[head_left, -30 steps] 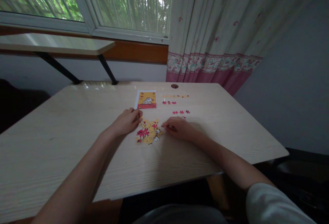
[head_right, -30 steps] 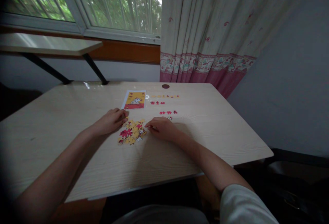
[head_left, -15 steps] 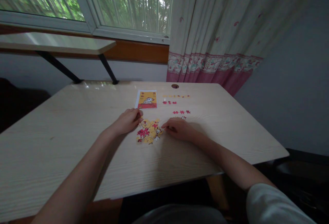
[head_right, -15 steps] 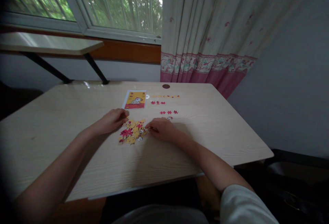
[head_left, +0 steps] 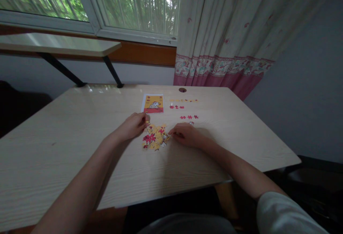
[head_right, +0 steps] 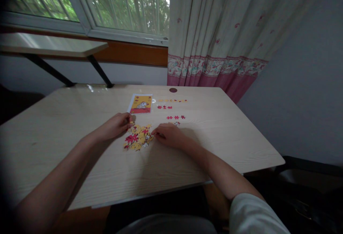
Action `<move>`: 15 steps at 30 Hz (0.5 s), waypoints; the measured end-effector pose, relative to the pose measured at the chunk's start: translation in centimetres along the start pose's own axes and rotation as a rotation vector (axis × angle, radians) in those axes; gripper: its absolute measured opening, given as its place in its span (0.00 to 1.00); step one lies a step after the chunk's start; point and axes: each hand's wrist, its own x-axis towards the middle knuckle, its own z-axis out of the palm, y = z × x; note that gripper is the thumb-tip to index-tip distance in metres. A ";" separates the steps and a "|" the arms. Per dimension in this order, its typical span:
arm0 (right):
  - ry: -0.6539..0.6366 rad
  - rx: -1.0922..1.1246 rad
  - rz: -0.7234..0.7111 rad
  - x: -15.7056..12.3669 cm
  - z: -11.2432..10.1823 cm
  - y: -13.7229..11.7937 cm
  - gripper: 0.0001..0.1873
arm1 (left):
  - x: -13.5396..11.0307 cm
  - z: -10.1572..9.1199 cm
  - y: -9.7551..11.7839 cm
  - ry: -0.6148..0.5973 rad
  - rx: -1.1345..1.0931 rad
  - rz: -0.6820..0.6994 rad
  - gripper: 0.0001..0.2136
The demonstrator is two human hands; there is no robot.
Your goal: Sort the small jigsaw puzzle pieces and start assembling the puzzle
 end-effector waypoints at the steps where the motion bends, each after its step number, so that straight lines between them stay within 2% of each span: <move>1: 0.001 -0.001 -0.001 0.0 0.0 0.0 0.09 | 0.0 -0.1 0.3 0.002 -0.043 -0.011 0.06; 9: 0.007 -0.017 0.008 0.1 -0.1 0.0 0.09 | 0.1 0.7 3.6 0.223 -0.487 -0.171 0.11; 13: 0.094 -0.005 0.037 0.2 0.1 -0.1 0.09 | 0.7 1.3 5.5 0.306 -0.800 -0.174 0.10; 15: 0.154 0.014 0.058 0.2 0.3 0.0 0.09 | 0.8 1.5 6.3 0.291 -0.828 -0.193 0.11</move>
